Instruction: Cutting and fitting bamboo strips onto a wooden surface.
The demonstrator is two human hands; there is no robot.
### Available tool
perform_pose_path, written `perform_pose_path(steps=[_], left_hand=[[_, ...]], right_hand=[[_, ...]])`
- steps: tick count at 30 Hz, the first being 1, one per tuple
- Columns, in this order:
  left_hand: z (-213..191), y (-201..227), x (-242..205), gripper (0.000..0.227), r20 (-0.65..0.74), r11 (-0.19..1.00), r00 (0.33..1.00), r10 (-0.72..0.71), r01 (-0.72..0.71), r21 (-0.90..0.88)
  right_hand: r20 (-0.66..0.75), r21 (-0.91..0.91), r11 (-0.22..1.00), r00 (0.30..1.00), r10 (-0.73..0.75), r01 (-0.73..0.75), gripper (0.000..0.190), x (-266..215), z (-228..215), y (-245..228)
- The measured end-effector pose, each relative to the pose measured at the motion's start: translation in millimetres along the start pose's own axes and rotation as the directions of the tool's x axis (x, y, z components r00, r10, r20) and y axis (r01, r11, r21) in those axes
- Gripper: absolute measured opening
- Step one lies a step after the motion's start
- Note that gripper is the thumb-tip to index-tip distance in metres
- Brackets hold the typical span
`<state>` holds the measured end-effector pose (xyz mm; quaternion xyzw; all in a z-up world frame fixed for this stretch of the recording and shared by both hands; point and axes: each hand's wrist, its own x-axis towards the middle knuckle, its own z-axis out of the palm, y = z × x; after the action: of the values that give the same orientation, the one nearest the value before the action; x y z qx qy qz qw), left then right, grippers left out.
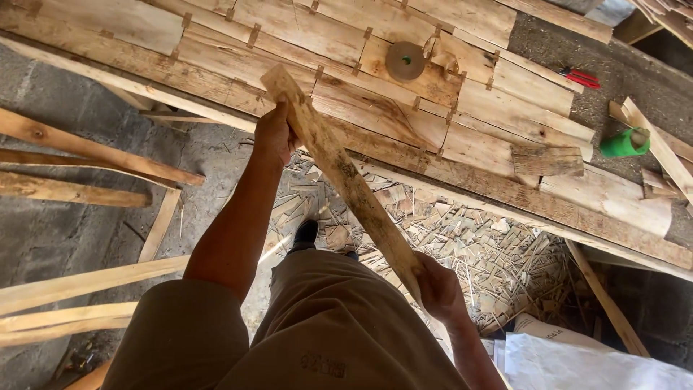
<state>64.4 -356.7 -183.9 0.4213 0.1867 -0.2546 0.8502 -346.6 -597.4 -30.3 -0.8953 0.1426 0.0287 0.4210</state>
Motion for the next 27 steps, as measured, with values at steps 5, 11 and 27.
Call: perform_pose_path(steps=[5, 11, 27], left_hand=[[-9, -7, 25, 0.045, -0.092, 0.998, 0.994, 0.051, -0.053, -0.019], [-16, 2, 34, 0.037, -0.201, 0.997, 0.979, -0.027, 0.013, -0.070], [21, 24, -23, 0.055, -0.091, 0.990, 0.991, 0.100, -0.090, 0.113]], right_hand=[[-0.067, -0.024, 0.999, 0.997, 0.028, -0.030, 0.029, 1, 13, -22], [-0.030, 0.174, 0.978, 0.992, 0.121, -0.114, 0.029, 3, 25, -39], [-0.053, -0.068, 0.998, 0.999, 0.006, -0.010, 0.030, 56, 17, -15]])
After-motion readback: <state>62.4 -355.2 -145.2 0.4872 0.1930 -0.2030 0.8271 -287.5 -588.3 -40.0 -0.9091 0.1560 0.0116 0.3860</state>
